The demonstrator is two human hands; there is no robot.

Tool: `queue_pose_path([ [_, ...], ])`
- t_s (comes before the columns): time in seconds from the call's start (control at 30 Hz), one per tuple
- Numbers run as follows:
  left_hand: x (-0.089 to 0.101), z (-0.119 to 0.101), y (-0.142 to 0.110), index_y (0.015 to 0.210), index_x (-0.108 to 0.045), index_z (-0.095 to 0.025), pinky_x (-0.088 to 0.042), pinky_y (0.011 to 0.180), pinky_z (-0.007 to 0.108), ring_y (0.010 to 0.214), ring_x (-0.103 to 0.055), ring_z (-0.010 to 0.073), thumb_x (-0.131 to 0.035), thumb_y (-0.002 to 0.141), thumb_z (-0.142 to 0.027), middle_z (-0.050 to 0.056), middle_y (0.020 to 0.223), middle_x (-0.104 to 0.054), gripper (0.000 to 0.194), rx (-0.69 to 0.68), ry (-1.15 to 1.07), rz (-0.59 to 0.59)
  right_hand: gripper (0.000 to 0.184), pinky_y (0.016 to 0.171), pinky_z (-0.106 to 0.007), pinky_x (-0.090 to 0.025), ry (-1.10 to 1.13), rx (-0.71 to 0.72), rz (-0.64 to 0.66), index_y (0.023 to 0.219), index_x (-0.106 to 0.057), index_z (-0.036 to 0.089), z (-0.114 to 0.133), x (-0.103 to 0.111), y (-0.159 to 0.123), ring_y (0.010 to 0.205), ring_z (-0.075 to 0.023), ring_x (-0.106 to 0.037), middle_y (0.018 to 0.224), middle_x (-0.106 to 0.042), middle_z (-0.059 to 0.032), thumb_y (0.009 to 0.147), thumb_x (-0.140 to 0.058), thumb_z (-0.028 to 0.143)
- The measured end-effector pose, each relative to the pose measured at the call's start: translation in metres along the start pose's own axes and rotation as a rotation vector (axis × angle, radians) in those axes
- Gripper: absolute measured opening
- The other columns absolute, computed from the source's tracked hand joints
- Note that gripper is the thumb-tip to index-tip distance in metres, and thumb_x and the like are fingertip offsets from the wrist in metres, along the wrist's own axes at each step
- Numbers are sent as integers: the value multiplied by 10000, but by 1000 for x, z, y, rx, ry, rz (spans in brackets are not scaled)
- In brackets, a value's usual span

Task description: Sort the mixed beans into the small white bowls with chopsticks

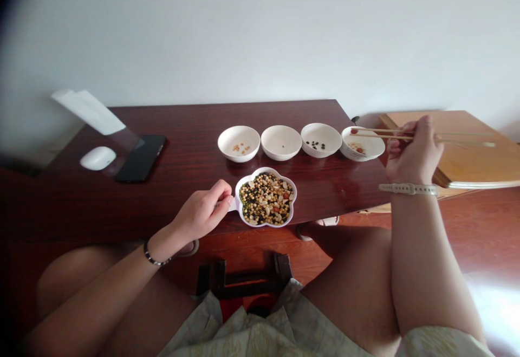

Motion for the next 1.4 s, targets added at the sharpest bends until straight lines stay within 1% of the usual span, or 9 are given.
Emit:
queue_pose_path([
  [0.1,0,-1,0,961,-473,-232,-315,585,259,535,-535,128,-476,1094,-256,-60,685,-567,135,-9,2,-8,501,426,-281,-263,-100,36,-110,635,-502,212,2,24,2,434,-74,-410,627,-491,6,1127,-451,135],
  [0.27,1,-2,1,959,-482,-232,-320,581,255,532,-544,128,-472,1092,-258,-57,688,-582,136,2,8,-6,518,427,-312,-242,-206,68,-128,642,-478,228,4,39,3,404,-80,-393,581,-467,24,1144,-386,141],
  [0.4,2,-3,1,961,-488,-232,-325,581,254,538,-557,131,-469,1090,-254,-54,692,-593,132,2,8,-6,524,422,-289,-275,-229,57,-121,643,-489,220,5,32,-1,405,-82,-384,567,-469,26,1153,-382,162],
  [0.53,2,-3,1,955,-478,-236,-326,581,255,532,-551,135,-473,1090,-258,-58,687,-581,137,8,11,-3,493,420,-249,-305,-114,-2,-50,656,-536,197,1,8,-13,423,-82,-423,590,-509,14,1139,-442,167],
  [0.73,1,-2,1,957,-474,-238,-334,582,259,534,-549,136,-476,1085,-257,-56,688,-583,129,-3,7,-3,404,377,-204,-244,-42,-40,246,685,-565,173,-12,-48,-45,441,-64,-433,646,-553,2,1083,-589,243],
  [0.9,1,-1,0,966,-477,-235,-330,581,263,540,-547,133,-479,1085,-264,-55,700,-584,122,-11,6,-7,460,354,-181,-268,-79,-118,561,750,-594,188,-31,-97,-90,459,-62,-473,700,-587,6,979,-763,549],
  [1.03,0,0,0,977,-479,-233,-343,588,263,548,-555,132,-466,1091,-272,-52,719,-595,121,1,-6,5,530,363,-205,-303,-124,-147,807,759,-610,201,-32,-129,-133,460,-81,-482,662,-579,-5,965,-762,665],
  [1.23,0,0,0,985,-486,-228,-355,593,267,561,-568,134,-477,1092,-269,-40,737,-621,115,2,-7,13,560,413,-234,-318,-299,-152,1112,805,-649,211,-25,-157,-181,442,-104,-475,528,-548,-1,1044,-622,716],
  [1.4,1,0,0,987,-487,-230,-354,592,267,568,-579,138,-479,1091,-269,-31,754,-644,112,-12,0,1,579,432,-243,-298,-385,-166,1287,818,-656,200,-32,-168,-198,467,-108,-492,542,-578,-12,1058,-587,723],
])
Point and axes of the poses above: each hand's wrist, its own y-axis towards the middle knuckle, its own x-axis out of the back of the hand, z = x × y, the point moved 8 cm from there along y, towards the middle knuckle
